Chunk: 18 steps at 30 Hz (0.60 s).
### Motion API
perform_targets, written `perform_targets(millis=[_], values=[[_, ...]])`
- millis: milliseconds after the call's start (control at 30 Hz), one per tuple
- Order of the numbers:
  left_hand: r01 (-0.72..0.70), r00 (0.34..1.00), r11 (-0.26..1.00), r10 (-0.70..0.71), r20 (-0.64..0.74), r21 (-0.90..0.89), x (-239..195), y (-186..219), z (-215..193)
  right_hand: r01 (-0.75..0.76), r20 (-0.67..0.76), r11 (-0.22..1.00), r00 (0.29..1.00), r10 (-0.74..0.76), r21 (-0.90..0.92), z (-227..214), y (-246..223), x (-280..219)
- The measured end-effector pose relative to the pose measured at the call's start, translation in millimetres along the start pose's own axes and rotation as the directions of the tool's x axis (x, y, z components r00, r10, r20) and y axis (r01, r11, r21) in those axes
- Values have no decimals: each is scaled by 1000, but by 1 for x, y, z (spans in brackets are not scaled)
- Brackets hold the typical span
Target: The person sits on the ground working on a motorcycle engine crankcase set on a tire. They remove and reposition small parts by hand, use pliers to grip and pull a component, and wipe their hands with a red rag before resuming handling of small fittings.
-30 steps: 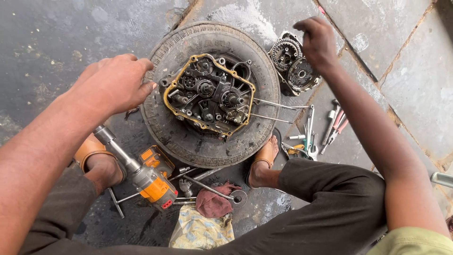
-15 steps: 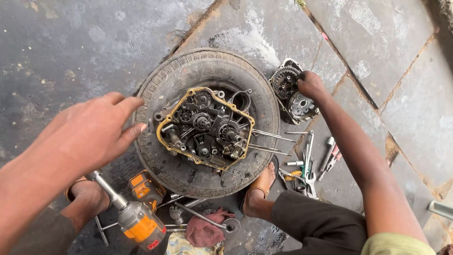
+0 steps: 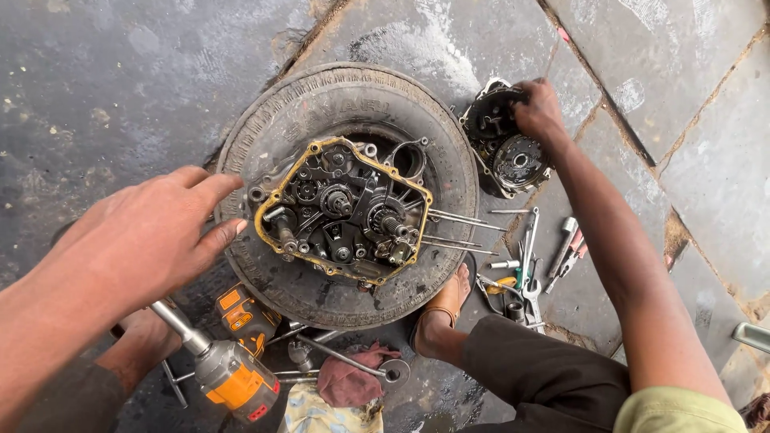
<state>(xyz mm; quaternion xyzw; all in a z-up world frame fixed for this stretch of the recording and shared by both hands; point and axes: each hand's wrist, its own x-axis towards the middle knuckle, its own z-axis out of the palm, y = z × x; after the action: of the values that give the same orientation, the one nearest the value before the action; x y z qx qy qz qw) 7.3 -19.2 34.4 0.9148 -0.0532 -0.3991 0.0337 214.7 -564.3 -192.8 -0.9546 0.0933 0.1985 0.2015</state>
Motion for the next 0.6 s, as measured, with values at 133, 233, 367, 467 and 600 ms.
perform_targets(millis=[133,233,367,467,600], values=[[-6,1000,1000,6,-1,17,-1,3,-2,151,-168,988,974,-150,-6,-39,-1,1],[-15,999,999,17,-32,37,-2,3,-2,154,-245,984,954,-171,-88,-84,-22,-33],[-30,988,999,35,-151,35,1,-6,9,-80,81,987,992,91,-138,-102,-19,-66],[-43,980,998,50,-195,43,2,-13,16,-129,187,949,964,188,-287,-83,19,-66],[5,987,992,15,-159,123,5,-15,19,17,179,942,983,46,-335,-50,55,-73]])
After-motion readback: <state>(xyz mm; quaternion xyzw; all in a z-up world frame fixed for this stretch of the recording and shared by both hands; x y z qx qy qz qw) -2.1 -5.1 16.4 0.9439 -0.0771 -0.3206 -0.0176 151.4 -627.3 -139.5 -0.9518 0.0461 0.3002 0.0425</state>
